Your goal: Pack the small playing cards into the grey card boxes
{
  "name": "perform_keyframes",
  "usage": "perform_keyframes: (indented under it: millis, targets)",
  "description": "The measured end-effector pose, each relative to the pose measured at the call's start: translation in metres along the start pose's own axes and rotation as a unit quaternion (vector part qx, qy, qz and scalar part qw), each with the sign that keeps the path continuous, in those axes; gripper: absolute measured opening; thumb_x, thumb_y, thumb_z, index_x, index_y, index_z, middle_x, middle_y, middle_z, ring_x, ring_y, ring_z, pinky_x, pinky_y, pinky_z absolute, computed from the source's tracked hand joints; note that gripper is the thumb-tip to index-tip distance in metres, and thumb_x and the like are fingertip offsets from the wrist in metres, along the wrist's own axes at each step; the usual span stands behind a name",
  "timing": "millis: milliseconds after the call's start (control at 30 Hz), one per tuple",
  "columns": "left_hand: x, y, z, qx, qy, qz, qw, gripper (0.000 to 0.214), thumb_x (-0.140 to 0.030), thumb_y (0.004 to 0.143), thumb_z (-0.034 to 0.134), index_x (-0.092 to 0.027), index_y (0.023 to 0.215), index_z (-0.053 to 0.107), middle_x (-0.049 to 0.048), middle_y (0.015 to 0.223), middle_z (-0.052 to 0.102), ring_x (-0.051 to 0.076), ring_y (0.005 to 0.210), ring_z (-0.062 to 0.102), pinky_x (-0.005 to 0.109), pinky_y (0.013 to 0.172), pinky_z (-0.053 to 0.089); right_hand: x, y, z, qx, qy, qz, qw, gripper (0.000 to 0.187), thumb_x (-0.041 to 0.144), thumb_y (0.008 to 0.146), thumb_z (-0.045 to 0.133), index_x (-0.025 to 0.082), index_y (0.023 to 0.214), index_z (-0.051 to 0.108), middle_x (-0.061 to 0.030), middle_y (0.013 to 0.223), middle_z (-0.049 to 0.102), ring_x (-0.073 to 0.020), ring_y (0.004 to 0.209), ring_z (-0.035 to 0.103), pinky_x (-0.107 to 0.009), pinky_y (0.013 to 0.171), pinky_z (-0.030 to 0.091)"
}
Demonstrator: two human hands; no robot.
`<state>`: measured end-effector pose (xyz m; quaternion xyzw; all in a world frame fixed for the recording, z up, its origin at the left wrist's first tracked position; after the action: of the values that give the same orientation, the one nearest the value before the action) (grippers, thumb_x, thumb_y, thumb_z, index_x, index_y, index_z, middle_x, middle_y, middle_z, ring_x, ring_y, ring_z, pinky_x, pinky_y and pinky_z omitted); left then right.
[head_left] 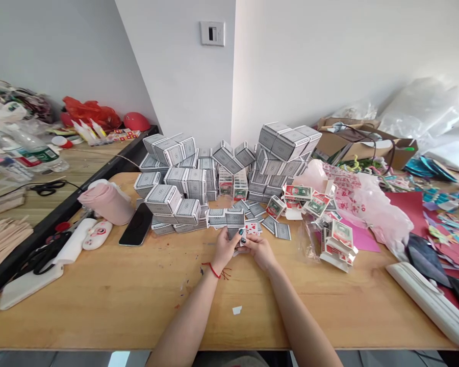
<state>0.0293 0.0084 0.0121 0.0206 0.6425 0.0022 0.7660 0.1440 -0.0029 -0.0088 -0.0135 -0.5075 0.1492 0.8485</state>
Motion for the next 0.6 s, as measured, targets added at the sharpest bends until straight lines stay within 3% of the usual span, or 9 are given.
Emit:
perform_keyframes:
  millis: [200, 400, 600]
  targets:
    - [-0.004, -0.004, 0.002, 0.005, 0.043, -0.009, 0.999, 0.028, -0.028, 0.062, 0.066, -0.015, 0.085, 0.054, 0.0058, 0.084, 0.065, 0.017, 0.076, 0.060, 0.027, 0.067, 0.046, -0.001, 0.001, -0.003, -0.032, -0.012, 0.021, 0.999, 0.017, 0.027, 0.053, 0.075, 0.014, 0.061, 0.067, -0.0018, 0.060, 0.065, -0.0169, 0.057, 0.062, -0.033, 0.063, 0.052]
    - [-0.006, -0.002, 0.000, -0.029, 0.078, -0.006, 0.997, 0.029, -0.026, 0.058, 0.068, -0.014, 0.082, 0.057, 0.0067, 0.080, 0.066, 0.018, 0.072, 0.062, 0.029, 0.065, 0.048, -0.007, 0.001, 0.003, -0.095, -0.081, -0.016, 0.992, 0.014, 0.028, 0.056, 0.071, 0.017, 0.055, 0.063, -0.0001, 0.055, 0.064, -0.0183, 0.051, 0.061, -0.031, 0.053, 0.052]
    - [-0.002, 0.001, 0.000, -0.015, 0.053, -0.001, 0.998, 0.020, -0.023, 0.059, 0.065, -0.013, 0.077, 0.061, 0.0049, 0.073, 0.067, 0.018, 0.068, 0.061, 0.027, 0.061, 0.047, -0.009, -0.002, 0.007, -0.137, -0.165, -0.013, 0.977, 0.015, 0.030, 0.061, 0.062, 0.016, 0.056, 0.062, -0.0027, 0.053, 0.064, -0.0186, 0.045, 0.060, -0.031, 0.049, 0.051]
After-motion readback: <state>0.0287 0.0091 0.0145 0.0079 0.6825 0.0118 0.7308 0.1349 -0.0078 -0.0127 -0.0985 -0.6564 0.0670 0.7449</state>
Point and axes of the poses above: each hand's wrist, its own y-axis towards the middle knuckle, its own z-axis out of the palm, x = y × z, the point moved 4 cm from there along y, towards the middle knuckle
